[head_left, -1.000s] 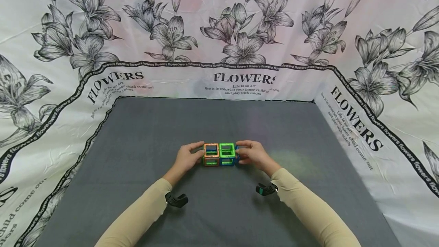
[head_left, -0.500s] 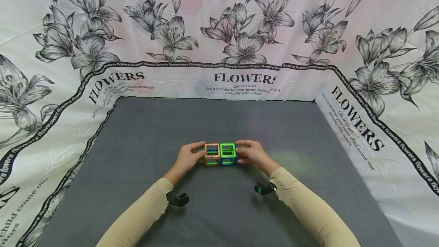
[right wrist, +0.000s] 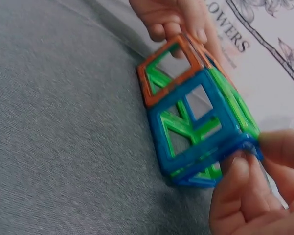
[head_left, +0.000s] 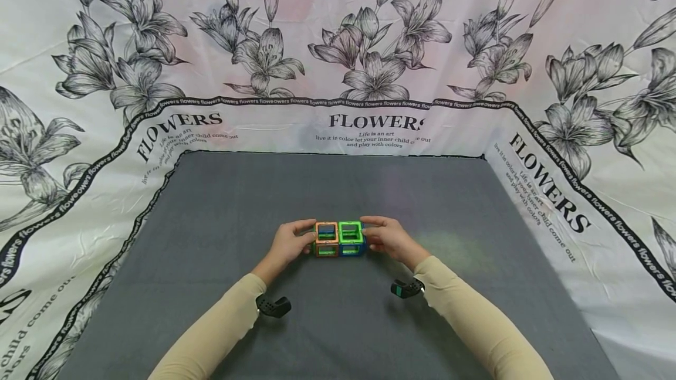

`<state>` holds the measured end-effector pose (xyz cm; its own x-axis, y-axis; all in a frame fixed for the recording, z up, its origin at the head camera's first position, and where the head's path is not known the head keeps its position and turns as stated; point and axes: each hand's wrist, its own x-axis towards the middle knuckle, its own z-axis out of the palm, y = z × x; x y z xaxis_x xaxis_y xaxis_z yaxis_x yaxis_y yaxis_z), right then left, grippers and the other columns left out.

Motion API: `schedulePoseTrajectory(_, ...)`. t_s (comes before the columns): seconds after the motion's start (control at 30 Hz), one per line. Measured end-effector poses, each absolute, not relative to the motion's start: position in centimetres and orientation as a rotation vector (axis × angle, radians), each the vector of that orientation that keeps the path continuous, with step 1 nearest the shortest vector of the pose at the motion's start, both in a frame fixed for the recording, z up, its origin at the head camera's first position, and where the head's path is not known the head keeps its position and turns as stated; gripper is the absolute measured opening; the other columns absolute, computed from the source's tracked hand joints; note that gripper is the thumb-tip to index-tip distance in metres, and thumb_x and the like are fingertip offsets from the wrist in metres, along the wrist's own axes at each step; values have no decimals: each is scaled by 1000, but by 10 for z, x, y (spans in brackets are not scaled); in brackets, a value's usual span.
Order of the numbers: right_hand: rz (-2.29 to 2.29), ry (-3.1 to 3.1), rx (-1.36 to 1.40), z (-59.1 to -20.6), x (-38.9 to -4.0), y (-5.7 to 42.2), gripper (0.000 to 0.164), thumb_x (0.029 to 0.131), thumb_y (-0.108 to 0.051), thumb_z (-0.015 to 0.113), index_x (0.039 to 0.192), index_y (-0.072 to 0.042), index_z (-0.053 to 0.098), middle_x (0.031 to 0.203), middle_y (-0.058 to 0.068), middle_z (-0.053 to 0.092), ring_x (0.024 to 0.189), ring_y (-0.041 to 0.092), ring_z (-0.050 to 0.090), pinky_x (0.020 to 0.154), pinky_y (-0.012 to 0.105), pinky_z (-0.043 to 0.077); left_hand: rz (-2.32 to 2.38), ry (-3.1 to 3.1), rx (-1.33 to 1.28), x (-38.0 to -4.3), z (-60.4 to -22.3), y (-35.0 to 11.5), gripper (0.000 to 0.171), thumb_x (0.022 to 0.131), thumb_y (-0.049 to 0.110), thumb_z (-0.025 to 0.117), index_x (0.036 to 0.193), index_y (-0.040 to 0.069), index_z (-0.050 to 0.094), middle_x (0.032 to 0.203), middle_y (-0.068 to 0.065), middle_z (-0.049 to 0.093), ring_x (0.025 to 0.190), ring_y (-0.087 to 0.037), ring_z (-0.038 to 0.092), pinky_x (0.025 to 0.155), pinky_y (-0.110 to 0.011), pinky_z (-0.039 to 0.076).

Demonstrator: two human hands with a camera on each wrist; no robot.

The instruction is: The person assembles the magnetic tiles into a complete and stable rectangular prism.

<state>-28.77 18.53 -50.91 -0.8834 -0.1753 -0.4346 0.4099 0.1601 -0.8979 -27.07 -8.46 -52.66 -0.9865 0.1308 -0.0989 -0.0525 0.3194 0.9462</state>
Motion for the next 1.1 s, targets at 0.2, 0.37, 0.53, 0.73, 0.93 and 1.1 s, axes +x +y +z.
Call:
schedulePoseTrajectory(0.2,-1793,1897,150,-514,-292,190,53,102,-10,59,153,-5,46,120,2,69,77,4,65,69,24,51,1712,2440,78,-271,-526,-85,41,96,11,68,136,5,66,139,-18,65,69,-12,65,59,-28,55)
schedulePoseTrajectory(0.37,-1829,1846,120,-516,-294,191,55,102,-7,58,154,0,43,116,0,68,76,3,64,69,22,53,1702,2450,87,-271,-525,-85,40,96,10,68,135,5,67,139,-18,65,78,-16,68,58,-28,54)
schedulePoseTrajectory(0.53,-1847,1842,129,-514,-295,191,53,102,-6,57,152,2,43,122,4,64,72,3,60,69,21,53,1695,2459,92,-272,-525,-86,39,95,10,68,134,5,67,138,-18,66,75,-18,67,57,-28,54)
schedulePoseTrajectory(0.73,-1865,1834,144,-513,-296,190,52,101,-5,57,150,5,45,109,-2,68,73,3,62,69,21,53,1686,2475,94,-274,-524,-86,39,95,10,68,134,5,68,136,-18,67,73,-16,67,56,-27,52)
schedulePoseTrajectory(0.93,-1886,1814,153,-514,-298,189,50,101,-3,56,149,6,45,98,-6,70,73,3,62,68,21,53,1692,2468,82,-274,-525,-86,39,95,10,68,134,5,68,136,-18,67,76,-17,69,56,-26,52)
schedulePoseTrajectory(1.1,-1903,1785,176,-515,-298,188,50,103,-5,54,150,5,44,102,-6,69,73,3,62,67,21,52,1678,2468,67,-273,-524,-85,39,95,13,70,134,7,68,138,-18,65,74,-18,68,57,-27,54)
